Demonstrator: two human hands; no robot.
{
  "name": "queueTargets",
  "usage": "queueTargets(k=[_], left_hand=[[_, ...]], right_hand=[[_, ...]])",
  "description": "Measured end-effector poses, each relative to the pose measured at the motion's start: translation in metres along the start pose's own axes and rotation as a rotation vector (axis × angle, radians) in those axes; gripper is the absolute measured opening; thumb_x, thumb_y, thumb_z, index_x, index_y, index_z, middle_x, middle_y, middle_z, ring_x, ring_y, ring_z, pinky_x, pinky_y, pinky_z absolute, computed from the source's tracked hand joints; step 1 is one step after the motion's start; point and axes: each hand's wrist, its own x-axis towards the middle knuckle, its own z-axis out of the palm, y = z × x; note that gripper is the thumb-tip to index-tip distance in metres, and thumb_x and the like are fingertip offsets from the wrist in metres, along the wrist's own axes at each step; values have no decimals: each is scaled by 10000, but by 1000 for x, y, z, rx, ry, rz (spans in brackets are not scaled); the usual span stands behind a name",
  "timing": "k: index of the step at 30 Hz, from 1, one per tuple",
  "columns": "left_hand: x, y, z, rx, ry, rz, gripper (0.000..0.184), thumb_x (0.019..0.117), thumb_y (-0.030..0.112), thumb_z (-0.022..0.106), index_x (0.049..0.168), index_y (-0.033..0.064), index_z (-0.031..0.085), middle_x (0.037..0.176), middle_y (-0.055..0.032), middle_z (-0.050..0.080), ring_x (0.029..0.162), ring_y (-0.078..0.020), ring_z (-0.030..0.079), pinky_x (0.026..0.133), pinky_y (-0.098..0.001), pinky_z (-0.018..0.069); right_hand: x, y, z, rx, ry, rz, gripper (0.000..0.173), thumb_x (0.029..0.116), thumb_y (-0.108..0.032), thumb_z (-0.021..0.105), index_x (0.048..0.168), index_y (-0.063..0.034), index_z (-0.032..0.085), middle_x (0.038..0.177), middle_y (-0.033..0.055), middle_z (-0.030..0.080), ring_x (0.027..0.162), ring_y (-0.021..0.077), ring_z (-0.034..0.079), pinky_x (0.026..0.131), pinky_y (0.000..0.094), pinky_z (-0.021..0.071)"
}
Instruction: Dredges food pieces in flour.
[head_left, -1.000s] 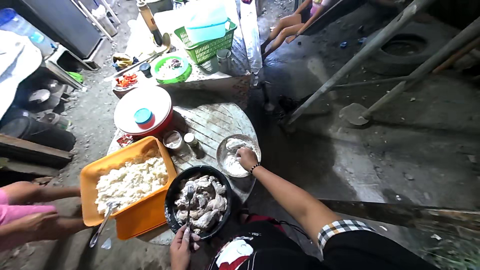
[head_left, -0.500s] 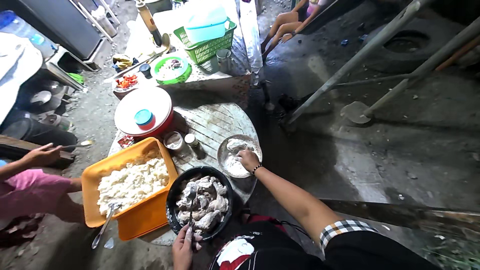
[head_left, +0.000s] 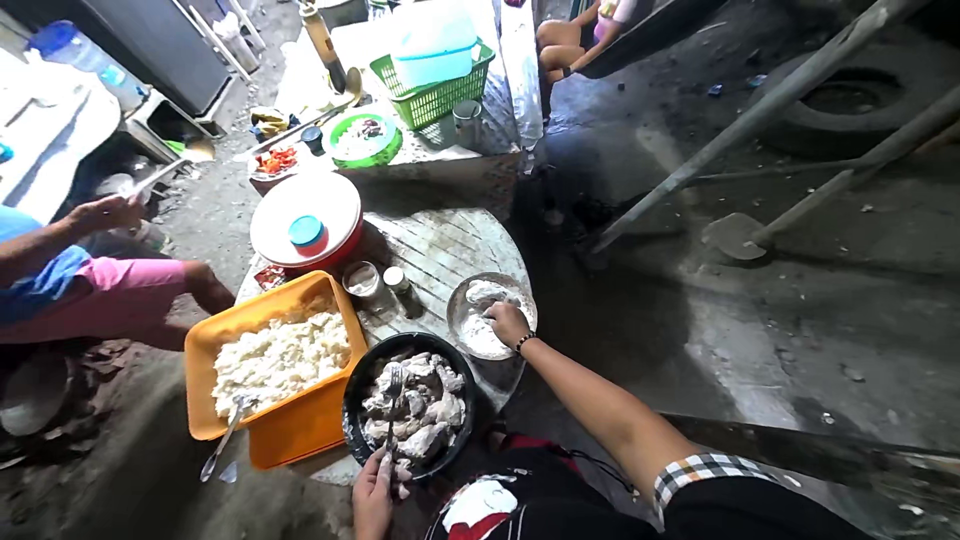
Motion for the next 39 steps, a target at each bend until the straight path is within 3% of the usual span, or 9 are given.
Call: queueTargets(k=[4,11,16,19,23,30,36,39], left_hand=[[-3,0,0,0,6,-6,294,1094,82,378,1249,-67,579,683,-66,699,515,-103,645,480,-250,552],[-5,-1,1,-23,20,-11,287,1095,81,379,1233,-64,586,669,-69,693,495,-110,635,462,-250,545],[-4,-2,2,-36,13,0,288,1091,72,374,1239,-66,579,677,-73,695,500,-113,640,464,-249,547],[-2,-2,2,-43,31,-11,291,1093,80,387,1244,-63,591,681,-84,692,492,-113,629,455,-249,536],[-1,-1,0,-24,27,-1,293,1090,76,392,1253,-68,589,690,-84,690,495,-115,621,464,-246,532],[-2,-5,-1,-25,25,-3,307,1092,98,401,1275,-60,589,708,-83,693,501,-114,618,469,-250,531],[-3,-7,-1,-27,31,8,310,1091,91,397,1273,-61,597,688,-83,692,489,-118,616,465,-254,530],[-5,-10,-1,-26,32,1,314,1094,95,391,1282,-56,592,693,-91,696,492,-122,618,463,-254,527]], right_hand=[[-2,-3,-2,-14,-31,23,400,956,-29,538,1297,-134,719,1324,141,692,1295,331,613,1108,565,460],[0,-3,-2,-15,-19,46,405,967,-134,566,1352,-171,688,1324,161,687,1287,355,615,1086,593,467],[-1,-6,-2,-125,-74,19,444,891,-37,621,1316,-137,702,1383,148,639,1385,392,500,1096,643,429],[-3,-8,-3,-114,-70,24,421,915,-28,597,1302,-147,713,1336,173,672,1323,392,573,1073,629,461],[-5,-7,-4,-56,-1,40,294,978,-207,624,1239,-129,734,1253,168,714,1240,365,639,1072,593,473],[0,-2,4,-108,15,-41,494,885,-13,640,1363,-132,677,1386,169,623,1354,393,525,1109,593,442],[-10,-4,2,-34,66,26,362,958,-161,648,1313,-140,709,1260,175,711,1227,369,646,1070,594,473],[-12,-2,2,-44,86,0,362,961,-102,599,1304,-115,714,1281,172,704,1254,360,633,1082,572,471]])
